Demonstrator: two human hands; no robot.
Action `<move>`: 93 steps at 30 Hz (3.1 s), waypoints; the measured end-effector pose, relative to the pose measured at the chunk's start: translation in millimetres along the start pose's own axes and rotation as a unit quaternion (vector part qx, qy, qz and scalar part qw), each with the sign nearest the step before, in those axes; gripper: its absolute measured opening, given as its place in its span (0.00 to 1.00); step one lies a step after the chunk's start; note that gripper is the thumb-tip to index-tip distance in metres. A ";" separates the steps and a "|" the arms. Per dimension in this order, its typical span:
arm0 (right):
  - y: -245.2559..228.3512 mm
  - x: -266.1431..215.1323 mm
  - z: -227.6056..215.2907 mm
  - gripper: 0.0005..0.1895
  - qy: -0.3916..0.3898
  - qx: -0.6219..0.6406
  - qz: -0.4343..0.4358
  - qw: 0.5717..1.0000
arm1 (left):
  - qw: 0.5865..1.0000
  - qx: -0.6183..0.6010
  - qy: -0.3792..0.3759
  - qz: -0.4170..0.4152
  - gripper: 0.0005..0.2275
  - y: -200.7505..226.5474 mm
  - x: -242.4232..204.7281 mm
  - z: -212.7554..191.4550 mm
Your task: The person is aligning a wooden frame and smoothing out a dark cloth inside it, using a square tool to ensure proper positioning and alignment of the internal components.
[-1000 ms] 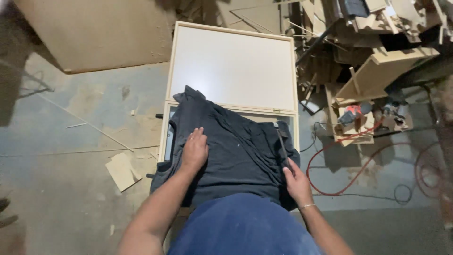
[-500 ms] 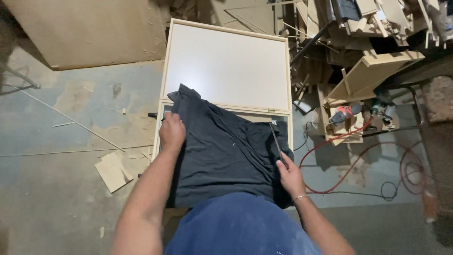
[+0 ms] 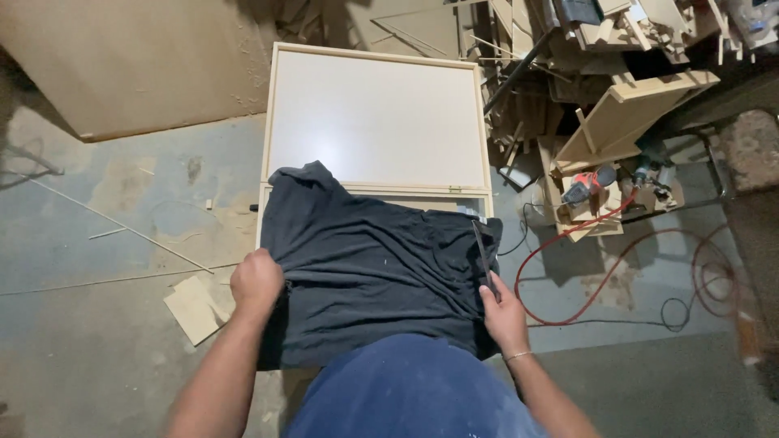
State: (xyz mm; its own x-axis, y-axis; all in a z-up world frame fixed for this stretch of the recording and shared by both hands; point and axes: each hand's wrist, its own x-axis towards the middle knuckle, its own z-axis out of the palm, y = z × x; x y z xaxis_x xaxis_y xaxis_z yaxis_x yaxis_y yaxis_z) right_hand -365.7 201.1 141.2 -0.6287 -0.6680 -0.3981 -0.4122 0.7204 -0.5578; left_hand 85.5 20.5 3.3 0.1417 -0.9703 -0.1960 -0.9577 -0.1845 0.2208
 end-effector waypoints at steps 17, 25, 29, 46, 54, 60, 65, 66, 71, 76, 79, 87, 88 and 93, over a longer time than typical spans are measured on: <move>-12.8 1.0 4.4 0.26 -0.043 -0.056 -0.032 0.997 | 0.867 -0.022 0.181 0.465 0.07 153.4 122.0 47.4; 9.5 3.8 -3.9 0.31 -0.081 -0.069 -0.024 0.994 | 0.970 -0.093 0.040 0.221 0.07 135.9 64.7 -13.9; 12.5 11.9 -11.0 0.31 -0.103 -0.073 -0.038 0.991 | 0.970 -0.240 -0.025 -0.007 0.09 147.3 60.8 -17.2; 13.8 46.3 -45.9 0.27 -0.136 -0.047 -0.148 0.978 | 0.937 -0.157 0.266 0.162 0.02 249.6 35.0 52.9; -16.6 52.0 -47.1 0.27 -0.163 -0.055 -0.192 0.966 | 0.908 -0.090 0.288 0.292 0.12 237.0 21.7 41.6; -24.7 56.0 -43.8 0.28 -0.166 -0.078 -0.241 0.953 | 0.922 -0.088 0.266 0.268 0.14 243.6 19.5 43.6; -29.4 50.2 -42.8 0.27 -0.168 -0.080 -0.239 0.953 | 0.933 -0.103 0.238 0.248 0.13 250.4 20.4 42.2; -31.6 48.1 -43.4 0.27 -0.174 -0.081 -0.232 0.954 | 0.938 -0.111 0.220 0.242 0.12 252.0 20.4 41.1; -37.9 49.7 -44.3 0.28 -0.192 -0.119 -0.211 0.951 | 0.954 -0.130 0.171 0.209 0.14 255.9 29.8 46.5; -59.6 42.8 -47.5 0.27 -0.188 -0.145 -0.213 0.948 | 0.965 -0.147 0.116 0.185 0.14 249.1 45.1 53.6; -66.0 45.5 -47.6 0.27 -0.195 -0.169 -0.217 0.942 | 0.969 -0.170 0.065 0.166 0.14 244.4 56.6 52.9; -61.8 90.0 -33.4 0.28 -0.219 -0.261 -0.355 0.870 | 0.961 -0.119 0.136 0.209 0.09 231.4 44.3 4.0; -61.6 99.2 -31.4 0.28 -0.220 -0.261 -0.357 0.870 | 0.961 -0.118 0.136 0.208 0.09 234.3 42.5 2.5; -80.9 134.0 -29.8 0.26 -0.243 -0.314 -0.491 0.775 | 0.945 -0.062 0.115 0.300 0.09 240.2 51.1 20.4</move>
State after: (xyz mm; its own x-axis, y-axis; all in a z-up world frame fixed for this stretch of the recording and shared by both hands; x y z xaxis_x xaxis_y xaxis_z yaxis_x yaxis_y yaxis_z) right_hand -436.3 58.9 154.7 0.4516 -0.8332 -0.3191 -0.8705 -0.3331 -0.3624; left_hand -142.4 -70.3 26.9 -0.3539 -0.9116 0.2094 -0.8480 0.4071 0.3394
